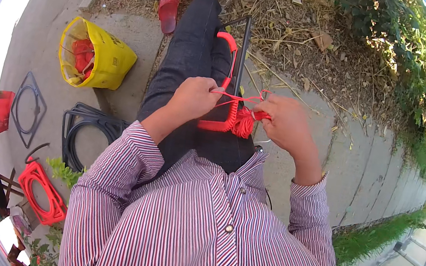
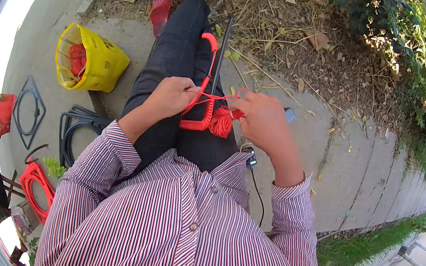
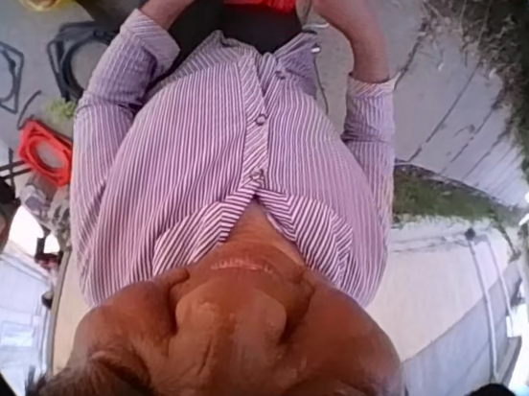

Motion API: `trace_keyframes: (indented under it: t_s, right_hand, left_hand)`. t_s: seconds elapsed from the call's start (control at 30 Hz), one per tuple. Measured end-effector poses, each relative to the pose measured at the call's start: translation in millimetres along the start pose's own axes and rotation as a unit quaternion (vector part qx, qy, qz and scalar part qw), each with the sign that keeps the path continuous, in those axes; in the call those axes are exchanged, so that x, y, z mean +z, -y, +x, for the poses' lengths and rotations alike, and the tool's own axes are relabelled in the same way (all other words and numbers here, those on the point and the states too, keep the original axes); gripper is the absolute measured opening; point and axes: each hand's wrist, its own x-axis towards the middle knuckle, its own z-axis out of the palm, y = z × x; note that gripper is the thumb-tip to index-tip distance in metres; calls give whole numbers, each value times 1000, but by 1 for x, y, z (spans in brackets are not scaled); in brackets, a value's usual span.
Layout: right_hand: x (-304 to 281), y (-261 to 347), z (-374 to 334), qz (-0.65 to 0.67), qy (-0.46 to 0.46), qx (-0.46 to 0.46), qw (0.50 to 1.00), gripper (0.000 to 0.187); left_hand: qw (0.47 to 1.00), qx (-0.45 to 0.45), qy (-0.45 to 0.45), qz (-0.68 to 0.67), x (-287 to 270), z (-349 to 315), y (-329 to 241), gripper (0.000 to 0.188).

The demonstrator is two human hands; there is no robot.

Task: Winding red rope around a black metal furniture frame.

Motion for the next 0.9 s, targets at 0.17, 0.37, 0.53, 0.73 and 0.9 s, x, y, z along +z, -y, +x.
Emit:
trace_keyframes:
  t_s: [0.17, 0.37, 0.53, 0.73, 0.9]
  right_hand:
    - [62, -6, 27, 326, 6, 210, 922, 30]
    - [46, 0, 24, 490, -117, 150, 851, 40]
    - [31, 18, 30, 291, -232, -57, 926, 33]
    - [-47, 5, -3, 769, -297, 16, 566, 28]
    - [-119, 5, -63, 777, -290, -78, 554, 34]
  left_hand:
    - [993, -99, 54, -26, 14, -5, -5, 34]
    - [880, -201, 21, -430, -28, -1, -23, 23]
    - [763, -195, 196, -584, -22, -1, -41, 32]
    - [818, -218, 149, -512, -7, 3, -27, 29]
    - [796, -312, 108, -508, 15, 0, -29, 32]
